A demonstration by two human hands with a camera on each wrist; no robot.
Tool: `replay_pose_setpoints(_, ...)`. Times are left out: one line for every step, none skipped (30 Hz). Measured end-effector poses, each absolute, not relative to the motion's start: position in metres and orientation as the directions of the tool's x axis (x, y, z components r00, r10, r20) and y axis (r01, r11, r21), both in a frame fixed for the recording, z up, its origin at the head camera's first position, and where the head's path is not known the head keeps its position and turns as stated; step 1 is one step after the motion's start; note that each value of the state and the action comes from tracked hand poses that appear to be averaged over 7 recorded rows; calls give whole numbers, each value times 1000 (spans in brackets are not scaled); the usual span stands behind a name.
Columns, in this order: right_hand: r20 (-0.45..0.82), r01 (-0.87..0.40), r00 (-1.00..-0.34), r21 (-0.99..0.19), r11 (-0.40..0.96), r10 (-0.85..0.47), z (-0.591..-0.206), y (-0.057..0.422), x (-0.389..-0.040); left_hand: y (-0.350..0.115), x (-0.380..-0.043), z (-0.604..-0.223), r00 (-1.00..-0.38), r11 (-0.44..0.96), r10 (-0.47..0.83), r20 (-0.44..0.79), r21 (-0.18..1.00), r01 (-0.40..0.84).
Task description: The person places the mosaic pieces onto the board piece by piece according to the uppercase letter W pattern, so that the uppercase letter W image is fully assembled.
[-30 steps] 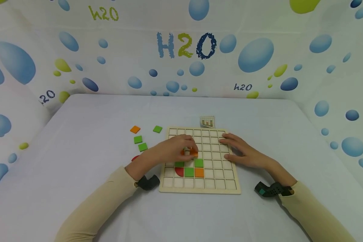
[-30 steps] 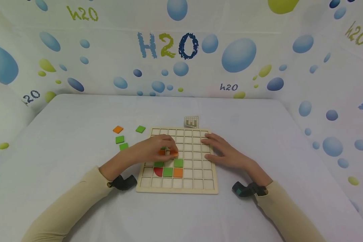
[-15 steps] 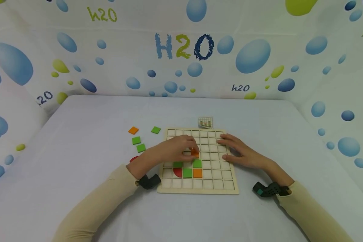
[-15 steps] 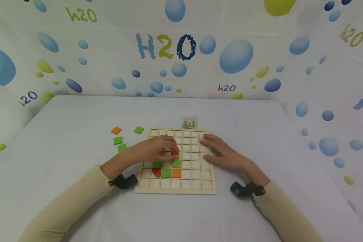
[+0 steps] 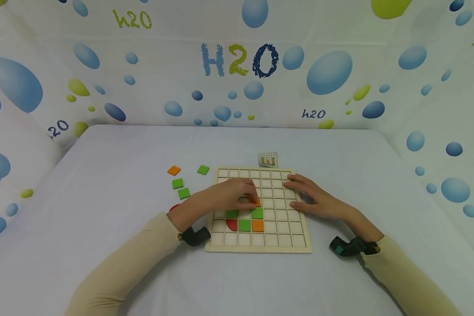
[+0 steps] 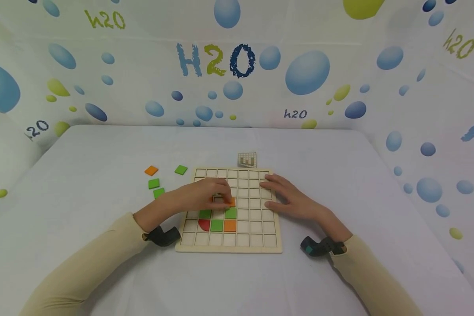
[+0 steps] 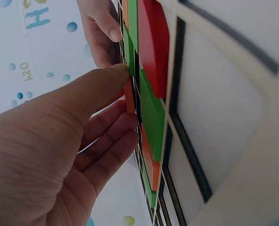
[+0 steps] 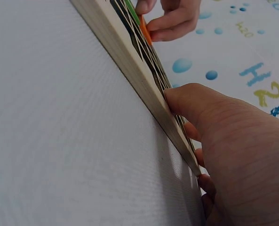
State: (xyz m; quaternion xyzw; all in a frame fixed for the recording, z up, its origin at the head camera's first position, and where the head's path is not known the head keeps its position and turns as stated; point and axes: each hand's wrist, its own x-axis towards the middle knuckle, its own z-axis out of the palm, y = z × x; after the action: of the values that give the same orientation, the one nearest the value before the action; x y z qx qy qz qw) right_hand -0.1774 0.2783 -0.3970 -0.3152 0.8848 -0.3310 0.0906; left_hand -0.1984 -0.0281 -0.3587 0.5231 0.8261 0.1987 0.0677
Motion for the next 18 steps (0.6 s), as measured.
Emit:
replay_pose_setpoints(48,-498,-785,-643,582,-618,-397,278,-177,-28,-198,-359,-445,376,891,91,402,835)
replay_pose_setpoints(42,-494,-785,-645,584,-618,-396,278,-177,-28,-198,-359,-446,378,890,88,404,833)
replay_pose_setpoints(41,-491,-786,-647,583,-617,-396,278,-177,-28,-198,-359,-445,375,891,88,408,832)
replay_pose_setpoints(38,-490,-787,-647,585,-616,-396,278,-177,-28,-198,-359,-444,374,892,86,411,831)
replay_pose_setpoints(36,-487,-788,-648,585,-615,-396,278,-177,-28,-198,-358,-442,371,893,86,416,830)
replay_pose_setpoints(35,-486,-788,-649,585,-615,-396,278,-178,-27,-198,-359,-439,367,894,87,419,830)
replay_pose_setpoints(33,-484,-788,-650,586,-615,-396,278,-178,-28,-198,-359,-436,363,896,89,421,831)
replay_pose_setpoints(31,-484,-788,-650,586,-615,-396,278,-178,-28,-198,-359,-432,358,897,92,422,833)
replay_pose_setpoints(31,-484,-787,-651,585,-616,-396,278,-178,-28,-198,-359,-428,353,898,97,422,835)
replay_pose_setpoints(33,-486,-786,-650,585,-617,-396,278,-178,-28,-198,-359,-427,351,899,97,424,835)
replay_pose_setpoints(34,-486,-786,-651,583,-618,-396,278,-178,-28,-199,-359,-428,350,899,98,427,834)
replay_pose_setpoints(35,-487,-785,-651,582,-619,-396,277,-178,-28,-199,-359,-428,349,898,100,430,833)
replay_pose_setpoints(35,-488,-785,-650,582,-619,-395,277,-178,-28,-199,-359,-431,350,897,98,436,829)
replay_pose_setpoints(36,-489,-784,-650,582,-619,-395,277,-178,-28,-199,-359,-432,350,897,99,440,827)
replay_pose_setpoints(36,-488,-785,-651,582,-619,-395,277,-177,-28,-199,-359,-434,351,895,99,445,824)
replay_pose_setpoints(36,-488,-785,-650,582,-619,-394,277,-177,-28,-199,-359,-438,352,894,97,451,820)
replay_pose_setpoints(33,-485,-786,-651,583,-617,-394,278,-177,-28,-200,-359,-440,355,893,96,452,819)
replay_pose_setpoints(31,-484,-787,-651,585,-616,-393,278,-177,-27,-200,-359,-441,356,892,97,450,819)
